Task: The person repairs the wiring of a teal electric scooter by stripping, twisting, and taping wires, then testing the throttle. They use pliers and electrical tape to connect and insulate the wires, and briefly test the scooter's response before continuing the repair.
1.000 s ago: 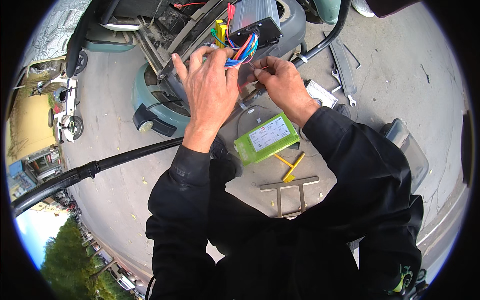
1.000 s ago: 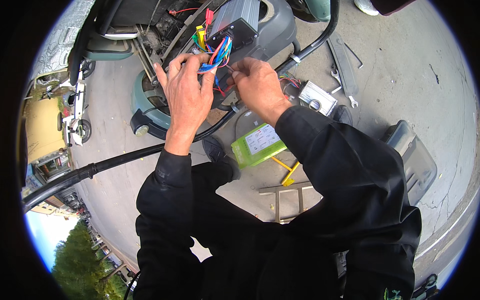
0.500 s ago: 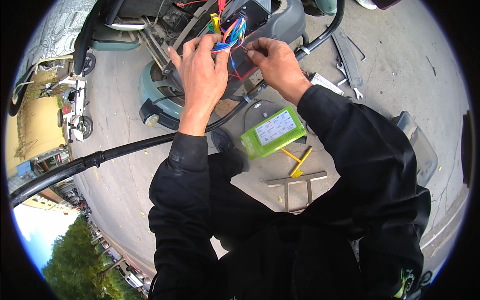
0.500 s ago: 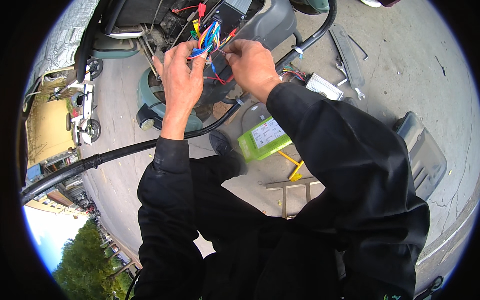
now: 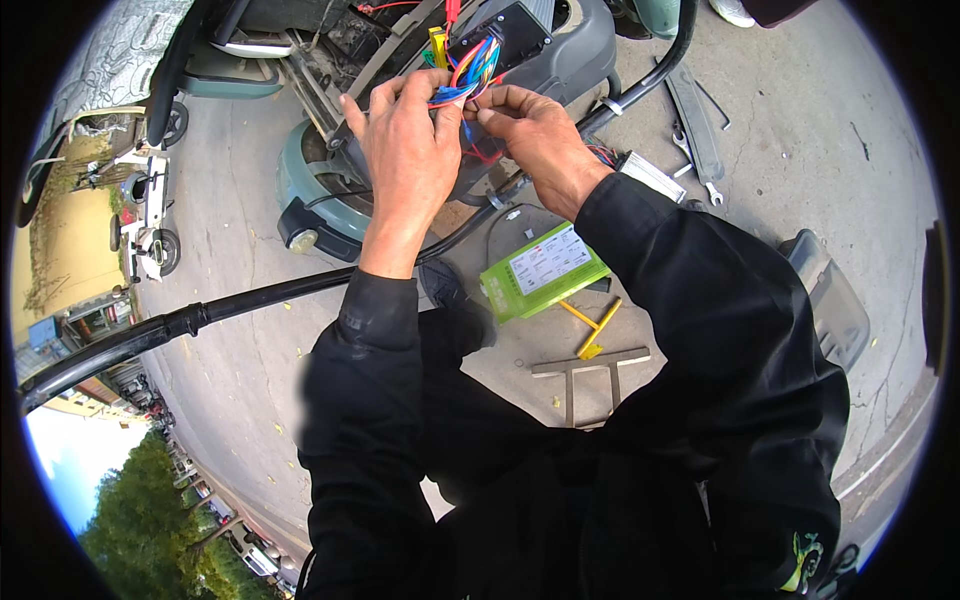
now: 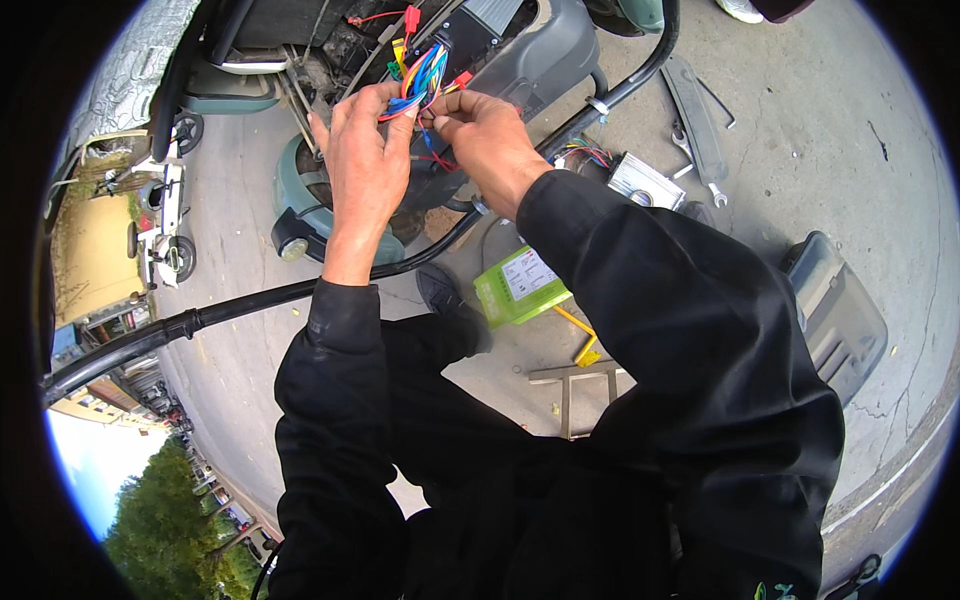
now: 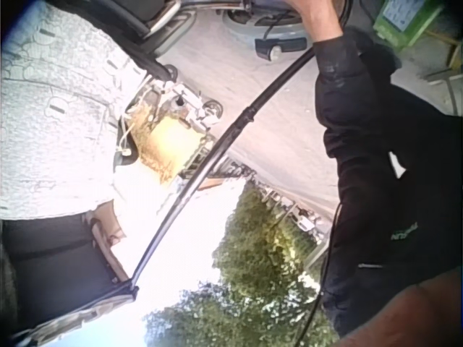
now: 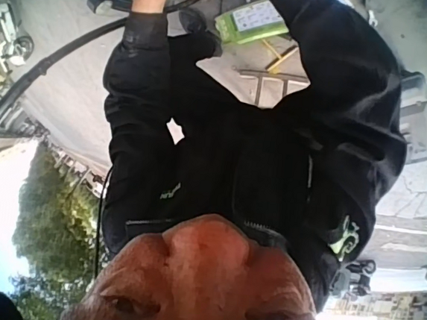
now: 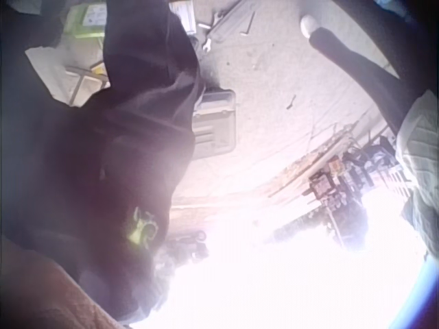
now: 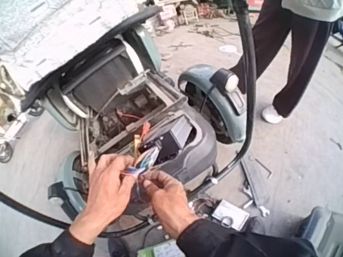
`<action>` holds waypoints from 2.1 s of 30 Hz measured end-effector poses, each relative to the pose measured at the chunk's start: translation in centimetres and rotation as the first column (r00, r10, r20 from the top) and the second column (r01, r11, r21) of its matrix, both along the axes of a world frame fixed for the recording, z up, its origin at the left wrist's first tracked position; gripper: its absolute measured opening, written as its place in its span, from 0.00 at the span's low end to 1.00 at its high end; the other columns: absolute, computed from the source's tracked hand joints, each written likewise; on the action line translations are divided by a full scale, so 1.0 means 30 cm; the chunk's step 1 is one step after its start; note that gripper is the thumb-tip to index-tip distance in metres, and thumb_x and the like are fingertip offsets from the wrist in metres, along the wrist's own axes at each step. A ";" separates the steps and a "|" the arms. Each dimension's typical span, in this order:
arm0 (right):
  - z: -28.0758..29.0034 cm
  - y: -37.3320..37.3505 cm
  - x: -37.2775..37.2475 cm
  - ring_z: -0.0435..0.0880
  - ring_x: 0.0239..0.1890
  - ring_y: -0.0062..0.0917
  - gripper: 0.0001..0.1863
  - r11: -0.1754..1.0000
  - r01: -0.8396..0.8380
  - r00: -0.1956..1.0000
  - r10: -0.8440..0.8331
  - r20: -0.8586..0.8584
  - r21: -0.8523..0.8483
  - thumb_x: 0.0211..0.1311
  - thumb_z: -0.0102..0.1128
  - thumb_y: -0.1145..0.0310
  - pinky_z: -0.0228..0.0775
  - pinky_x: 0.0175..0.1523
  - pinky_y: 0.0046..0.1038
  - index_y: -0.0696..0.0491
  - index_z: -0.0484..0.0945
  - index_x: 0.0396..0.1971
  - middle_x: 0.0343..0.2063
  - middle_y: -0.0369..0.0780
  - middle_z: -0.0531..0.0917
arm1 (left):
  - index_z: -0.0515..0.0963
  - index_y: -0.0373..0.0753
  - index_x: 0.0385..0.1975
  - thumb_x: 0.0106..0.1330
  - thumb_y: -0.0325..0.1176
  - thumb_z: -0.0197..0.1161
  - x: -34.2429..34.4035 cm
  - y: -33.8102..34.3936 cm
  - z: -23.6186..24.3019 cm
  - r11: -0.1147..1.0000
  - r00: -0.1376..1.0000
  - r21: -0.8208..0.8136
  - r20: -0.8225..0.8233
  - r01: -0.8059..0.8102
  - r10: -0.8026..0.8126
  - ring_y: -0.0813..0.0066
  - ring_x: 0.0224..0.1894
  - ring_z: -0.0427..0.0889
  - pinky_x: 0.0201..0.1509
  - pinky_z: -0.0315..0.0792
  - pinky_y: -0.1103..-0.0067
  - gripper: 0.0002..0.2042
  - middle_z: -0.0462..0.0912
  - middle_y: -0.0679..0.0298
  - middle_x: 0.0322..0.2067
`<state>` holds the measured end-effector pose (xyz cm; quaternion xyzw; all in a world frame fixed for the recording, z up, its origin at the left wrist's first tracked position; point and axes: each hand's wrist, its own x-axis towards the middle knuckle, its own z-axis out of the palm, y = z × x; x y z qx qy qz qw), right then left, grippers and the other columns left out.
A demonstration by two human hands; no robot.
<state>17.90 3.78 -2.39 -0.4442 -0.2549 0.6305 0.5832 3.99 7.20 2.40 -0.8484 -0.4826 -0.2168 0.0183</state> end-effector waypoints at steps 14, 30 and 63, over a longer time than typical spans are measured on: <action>-0.010 -0.009 0.035 0.80 0.45 0.20 0.08 0.992 -0.090 0.993 0.084 0.080 0.087 0.71 0.53 0.80 0.72 0.53 0.23 0.63 0.78 0.45 0.42 0.39 0.84 | 0.82 0.48 0.33 0.58 0.33 0.72 0.013 -0.057 -0.005 0.867 0.983 0.474 -0.166 0.152 -0.082 0.71 0.37 0.77 0.53 0.66 0.65 0.06 0.77 0.72 0.28; -0.006 -0.022 0.051 0.81 0.41 0.18 0.07 0.990 -0.120 0.987 0.112 0.114 0.067 0.73 0.56 0.75 0.74 0.49 0.22 0.58 0.80 0.45 0.40 0.35 0.84 | 0.84 0.43 0.46 0.64 0.33 0.68 0.039 -0.124 -0.121 0.970 0.994 0.243 0.100 0.007 -0.032 0.63 0.34 0.87 0.33 0.80 0.72 0.11 0.86 0.66 0.41; -0.046 -0.016 0.053 0.78 0.34 0.12 0.06 0.994 -0.076 0.973 0.056 0.222 0.082 0.69 0.61 0.74 0.70 0.40 0.18 0.58 0.83 0.41 0.35 0.32 0.86 | 0.82 0.42 0.35 0.62 0.31 0.69 0.049 -0.078 -0.116 0.991 0.961 0.045 0.253 -0.127 0.112 0.56 0.32 0.84 0.32 0.77 0.67 0.04 0.83 0.64 0.34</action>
